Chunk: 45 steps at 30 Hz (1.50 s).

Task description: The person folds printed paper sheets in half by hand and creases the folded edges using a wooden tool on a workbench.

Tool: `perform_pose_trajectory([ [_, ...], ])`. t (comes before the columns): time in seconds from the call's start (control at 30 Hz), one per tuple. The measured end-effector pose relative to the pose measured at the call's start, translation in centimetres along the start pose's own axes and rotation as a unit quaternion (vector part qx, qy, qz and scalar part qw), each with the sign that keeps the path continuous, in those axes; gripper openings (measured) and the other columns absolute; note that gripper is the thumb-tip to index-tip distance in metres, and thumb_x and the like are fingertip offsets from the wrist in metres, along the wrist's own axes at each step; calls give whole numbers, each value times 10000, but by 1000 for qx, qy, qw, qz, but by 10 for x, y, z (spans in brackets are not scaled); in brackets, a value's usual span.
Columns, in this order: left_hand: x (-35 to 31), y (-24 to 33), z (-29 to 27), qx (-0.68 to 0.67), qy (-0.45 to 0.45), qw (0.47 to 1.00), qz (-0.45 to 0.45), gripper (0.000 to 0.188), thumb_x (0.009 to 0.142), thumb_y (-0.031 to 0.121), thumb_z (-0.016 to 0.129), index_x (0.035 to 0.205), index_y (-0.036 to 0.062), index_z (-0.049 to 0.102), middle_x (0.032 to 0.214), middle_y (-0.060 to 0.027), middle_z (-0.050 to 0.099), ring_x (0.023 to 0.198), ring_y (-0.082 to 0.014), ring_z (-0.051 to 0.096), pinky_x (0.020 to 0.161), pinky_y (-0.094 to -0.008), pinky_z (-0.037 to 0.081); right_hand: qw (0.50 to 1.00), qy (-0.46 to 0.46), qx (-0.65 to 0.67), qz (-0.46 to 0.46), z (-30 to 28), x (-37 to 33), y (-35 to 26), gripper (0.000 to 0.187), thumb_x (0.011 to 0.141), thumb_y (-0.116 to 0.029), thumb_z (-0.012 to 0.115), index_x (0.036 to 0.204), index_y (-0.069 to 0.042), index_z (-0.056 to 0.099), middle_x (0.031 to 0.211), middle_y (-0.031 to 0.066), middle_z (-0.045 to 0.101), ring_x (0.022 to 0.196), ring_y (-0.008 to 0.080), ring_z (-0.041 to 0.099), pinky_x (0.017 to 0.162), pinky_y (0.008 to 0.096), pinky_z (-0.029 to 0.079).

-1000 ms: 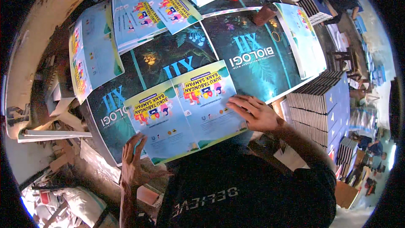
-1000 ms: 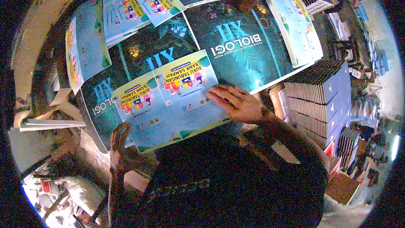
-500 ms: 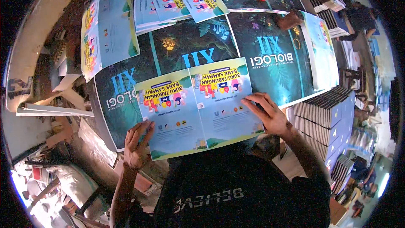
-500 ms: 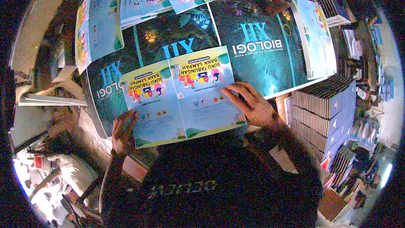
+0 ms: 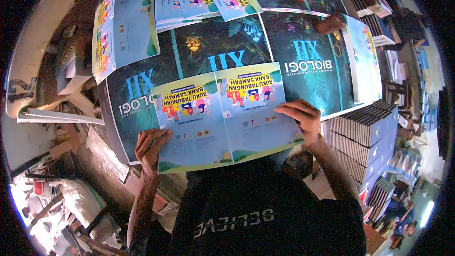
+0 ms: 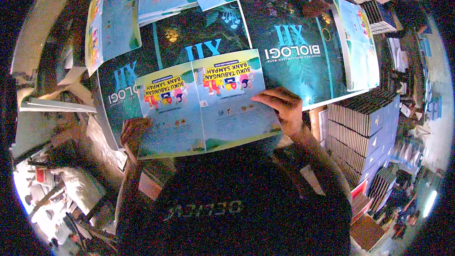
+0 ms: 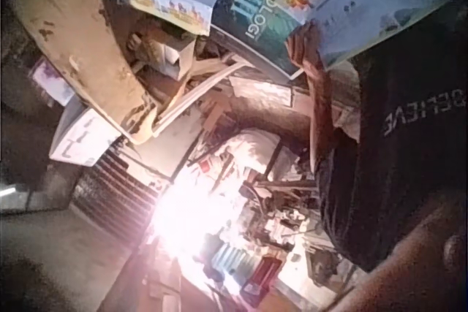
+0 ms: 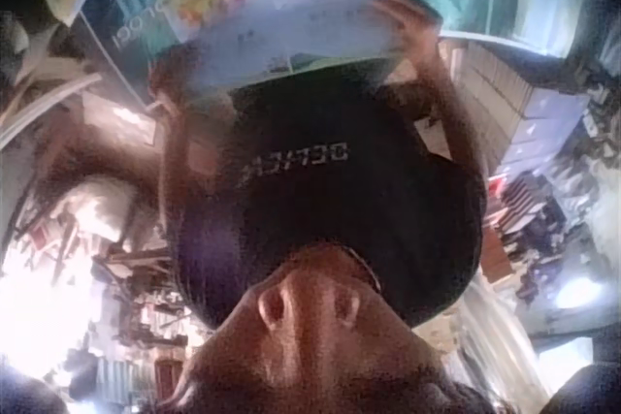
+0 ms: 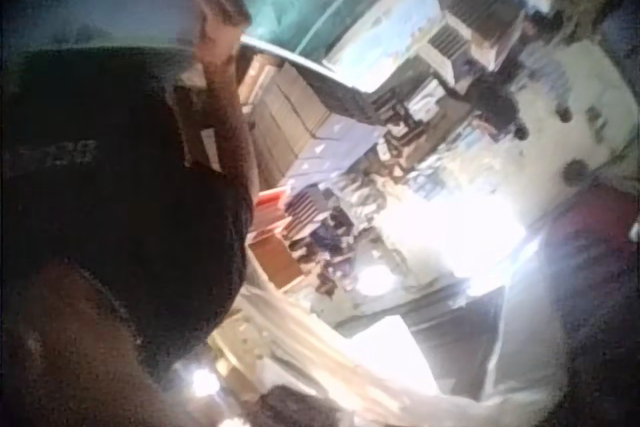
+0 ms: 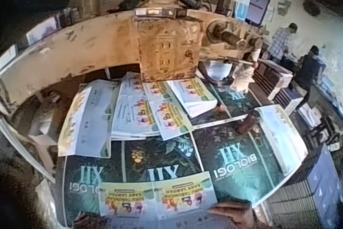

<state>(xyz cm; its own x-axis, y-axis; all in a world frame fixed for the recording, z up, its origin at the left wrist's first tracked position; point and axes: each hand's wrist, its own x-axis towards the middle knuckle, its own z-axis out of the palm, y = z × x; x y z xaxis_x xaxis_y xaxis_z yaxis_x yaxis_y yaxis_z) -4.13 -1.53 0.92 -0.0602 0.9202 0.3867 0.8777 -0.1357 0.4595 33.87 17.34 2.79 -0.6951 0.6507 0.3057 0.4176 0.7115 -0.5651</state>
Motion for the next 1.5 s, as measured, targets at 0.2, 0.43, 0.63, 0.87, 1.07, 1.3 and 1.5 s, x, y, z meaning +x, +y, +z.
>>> perform_pose_trajectory([
  [0.2,25,18,-9,-79,2,984,-160,544,594,129,814,1106,92,636,820,-49,685,749,-239,645,705,-326,496,997,-38,27,65,-9,15,-1,362,583,-203,767,915,-64,733,860,108,711,739,266,688,683,339,543],
  [0.43,72,22,-23,23,-121,964,-237,687,652,390,890,1153,77,542,840,-114,725,724,-246,713,591,-327,526,984,-58,-46,163,-12,55,-17,497,709,-426,847,987,-55,668,880,103,731,748,252,722,707,359,558],
  [0.63,90,11,-12,-17,-162,955,-248,845,673,391,878,1249,-6,405,832,-167,729,731,-301,727,614,-343,551,954,-149,-89,243,-8,89,-14,660,668,-417,847,1170,-51,626,1006,188,706,979,344,679,882,430,518],
  [0.87,101,31,-22,90,-149,961,-216,1025,629,387,881,1438,88,327,1199,-247,631,1094,-351,632,940,-448,481,939,-223,-74,251,1,86,19,822,589,-614,824,1000,69,623,960,269,667,931,415,658,862,468,528],
  [1.07,136,101,27,127,-17,991,31,793,849,351,703,1526,212,314,1583,-199,207,1460,-417,153,1161,-573,110,956,-206,-95,184,1,82,29,665,636,-458,838,1122,-46,647,964,190,705,888,364,683,839,436,527],
  [1.3,140,89,84,207,-48,977,9,569,987,329,426,1509,116,342,1600,-116,212,1474,-367,158,1144,-629,54,968,-173,-11,182,-8,95,7,820,546,-589,848,1048,26,643,937,256,680,901,421,667,842,462,541],
  [1.5,142,68,100,188,-32,981,-23,607,987,316,388,1494,-2,292,1593,-113,231,1479,-341,162,1159,-607,41,953,-125,-133,241,-31,114,-1,755,602,-544,851,1137,-54,645,1162,166,666,1064,332,648,911,443,511],
])
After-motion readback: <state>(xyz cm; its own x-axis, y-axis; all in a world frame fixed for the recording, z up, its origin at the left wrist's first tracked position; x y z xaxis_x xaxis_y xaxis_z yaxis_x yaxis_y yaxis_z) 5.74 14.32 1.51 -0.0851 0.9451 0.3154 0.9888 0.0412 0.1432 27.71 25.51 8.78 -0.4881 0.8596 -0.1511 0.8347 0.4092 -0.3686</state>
